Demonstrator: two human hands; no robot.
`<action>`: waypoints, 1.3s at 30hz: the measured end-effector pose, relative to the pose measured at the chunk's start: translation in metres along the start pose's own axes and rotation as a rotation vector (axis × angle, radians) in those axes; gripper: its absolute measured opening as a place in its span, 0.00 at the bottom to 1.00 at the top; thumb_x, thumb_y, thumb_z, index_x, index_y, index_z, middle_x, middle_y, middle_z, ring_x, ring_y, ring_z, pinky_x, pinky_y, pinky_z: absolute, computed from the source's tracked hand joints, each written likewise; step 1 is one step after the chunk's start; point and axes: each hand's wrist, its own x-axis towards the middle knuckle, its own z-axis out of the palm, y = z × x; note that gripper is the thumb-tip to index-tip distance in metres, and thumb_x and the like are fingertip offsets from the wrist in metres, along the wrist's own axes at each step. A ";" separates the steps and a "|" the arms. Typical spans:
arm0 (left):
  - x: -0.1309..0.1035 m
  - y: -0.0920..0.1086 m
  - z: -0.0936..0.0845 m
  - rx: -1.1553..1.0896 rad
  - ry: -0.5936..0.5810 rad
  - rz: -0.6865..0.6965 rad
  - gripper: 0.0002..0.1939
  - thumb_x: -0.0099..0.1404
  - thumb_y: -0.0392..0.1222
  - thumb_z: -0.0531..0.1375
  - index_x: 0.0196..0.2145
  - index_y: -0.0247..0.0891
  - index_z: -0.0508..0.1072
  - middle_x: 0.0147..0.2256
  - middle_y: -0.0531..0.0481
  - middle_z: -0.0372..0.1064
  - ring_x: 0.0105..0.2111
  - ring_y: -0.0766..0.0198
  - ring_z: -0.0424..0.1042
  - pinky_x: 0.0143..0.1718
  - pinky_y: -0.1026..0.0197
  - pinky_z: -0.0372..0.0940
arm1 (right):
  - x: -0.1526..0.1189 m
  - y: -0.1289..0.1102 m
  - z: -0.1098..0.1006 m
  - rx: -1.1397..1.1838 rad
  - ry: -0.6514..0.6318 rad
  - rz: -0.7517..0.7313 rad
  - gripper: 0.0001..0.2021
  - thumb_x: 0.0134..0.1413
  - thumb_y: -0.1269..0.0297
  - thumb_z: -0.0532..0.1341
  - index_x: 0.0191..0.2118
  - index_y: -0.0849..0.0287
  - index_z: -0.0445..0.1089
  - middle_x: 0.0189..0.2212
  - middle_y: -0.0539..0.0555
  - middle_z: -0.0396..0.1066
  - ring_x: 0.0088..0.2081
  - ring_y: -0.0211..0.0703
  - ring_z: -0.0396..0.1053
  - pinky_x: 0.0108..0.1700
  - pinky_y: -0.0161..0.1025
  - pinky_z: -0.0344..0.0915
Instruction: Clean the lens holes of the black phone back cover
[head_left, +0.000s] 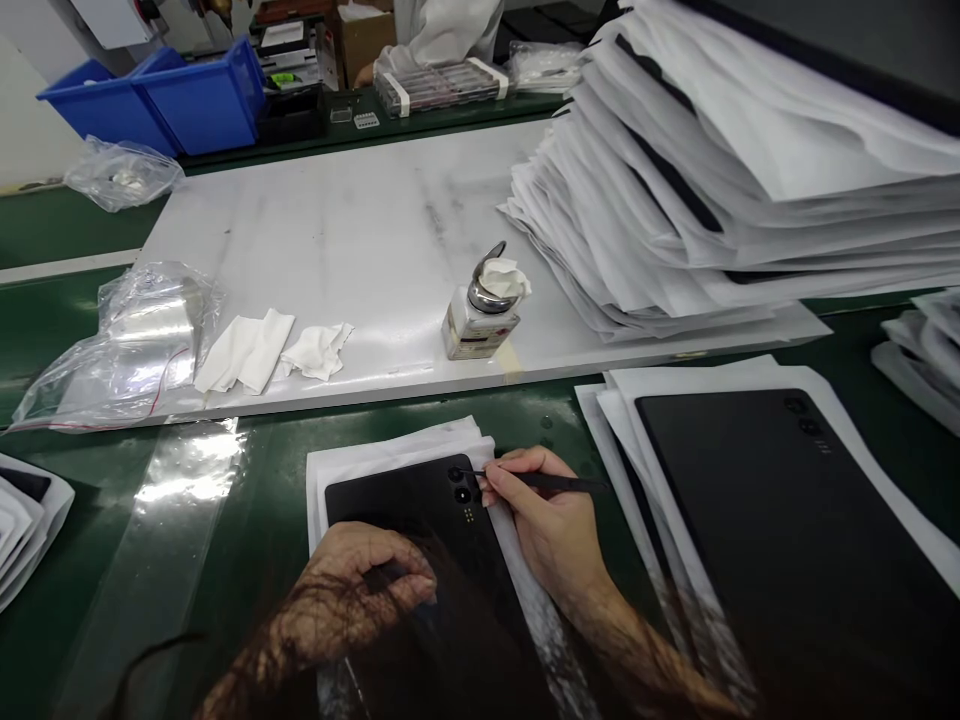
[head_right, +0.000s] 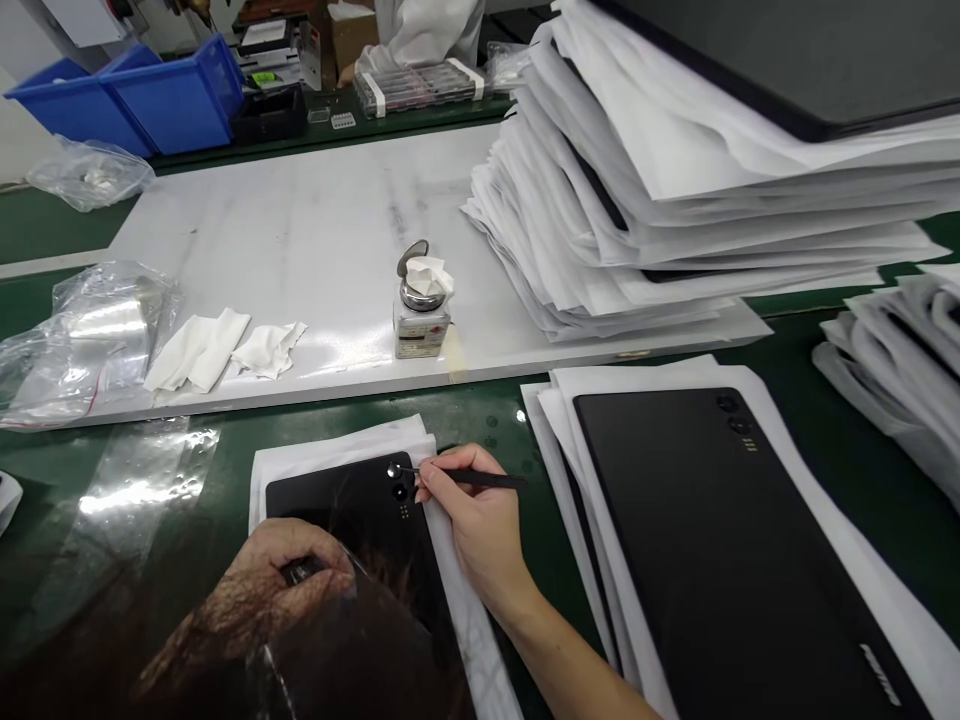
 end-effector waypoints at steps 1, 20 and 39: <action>0.000 0.000 0.000 0.001 -0.002 0.004 0.06 0.56 0.38 0.64 0.28 0.51 0.76 0.25 0.61 0.79 0.25 0.63 0.78 0.31 0.71 0.69 | 0.000 0.001 0.000 -0.003 -0.001 -0.003 0.27 0.48 0.40 0.94 0.30 0.50 0.83 0.27 0.51 0.84 0.28 0.47 0.83 0.33 0.43 0.82; 0.002 0.003 -0.002 -0.072 0.053 0.005 0.07 0.53 0.36 0.66 0.27 0.50 0.77 0.25 0.58 0.79 0.25 0.59 0.78 0.27 0.68 0.70 | -0.021 -0.043 -0.030 -0.047 -0.529 -0.066 0.18 0.63 0.43 0.88 0.31 0.46 0.88 0.30 0.54 0.83 0.27 0.48 0.77 0.26 0.43 0.75; 0.005 0.010 -0.007 -0.195 0.002 0.034 0.05 0.57 0.36 0.62 0.28 0.43 0.78 0.24 0.53 0.80 0.23 0.58 0.78 0.25 0.65 0.69 | -0.035 -0.004 -0.041 0.127 -0.589 0.058 0.15 0.67 0.47 0.86 0.38 0.49 0.89 0.37 0.55 0.85 0.30 0.47 0.80 0.21 0.36 0.73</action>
